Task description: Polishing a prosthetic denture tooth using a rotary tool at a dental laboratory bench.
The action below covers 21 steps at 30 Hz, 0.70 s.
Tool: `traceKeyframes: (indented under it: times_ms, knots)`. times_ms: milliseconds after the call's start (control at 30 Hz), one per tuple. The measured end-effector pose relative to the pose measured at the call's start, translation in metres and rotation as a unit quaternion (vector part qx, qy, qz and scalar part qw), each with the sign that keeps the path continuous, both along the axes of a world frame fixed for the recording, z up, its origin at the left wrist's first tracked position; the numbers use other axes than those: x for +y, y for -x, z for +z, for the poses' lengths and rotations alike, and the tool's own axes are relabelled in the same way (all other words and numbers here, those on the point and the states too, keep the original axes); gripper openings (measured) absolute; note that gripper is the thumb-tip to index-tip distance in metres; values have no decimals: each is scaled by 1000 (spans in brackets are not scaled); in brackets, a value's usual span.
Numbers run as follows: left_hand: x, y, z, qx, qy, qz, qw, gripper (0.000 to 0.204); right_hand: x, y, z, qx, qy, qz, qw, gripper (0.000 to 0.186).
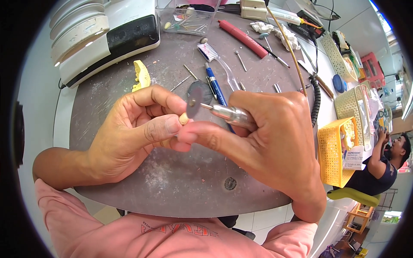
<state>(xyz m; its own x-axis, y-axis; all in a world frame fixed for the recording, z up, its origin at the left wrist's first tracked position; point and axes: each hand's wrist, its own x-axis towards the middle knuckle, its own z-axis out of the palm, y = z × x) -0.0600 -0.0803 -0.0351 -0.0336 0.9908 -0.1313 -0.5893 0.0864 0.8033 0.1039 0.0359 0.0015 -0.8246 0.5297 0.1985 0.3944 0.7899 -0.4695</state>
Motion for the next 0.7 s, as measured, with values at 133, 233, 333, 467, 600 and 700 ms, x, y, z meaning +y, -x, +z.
traceKeyframes:
  times_ms: [133, 233, 333, 467, 600, 700]
  knots:
    - [-1, -1, -4, 51, -20, -5, 998, 15, -1, 6, 4, -34, 38, 7, 999, 42]
    - [0, 1, -4, 39, -14, -8, 999, 15, -1, 5, 1, 36, 46, -54, 997, 43]
    - [1, 0, -3, 35, -6, -11, 999, 15, -1, 3, 2, 35, 64, -60, 996, 43]
    - [0, 1, -5, 28, -10, -12, 999, 15, -3, 3, 1, 17, 44, -14, 999, 39]
    - [-1, 2, -5, 33, -17, -23, 999, 14, -2, 1, -1, 7, 37, -4, 999, 31]
    - [-1, 2, -4, 51, -12, -28, 998, 14, 0, 0, -2, 3, 30, 11, 999, 28]
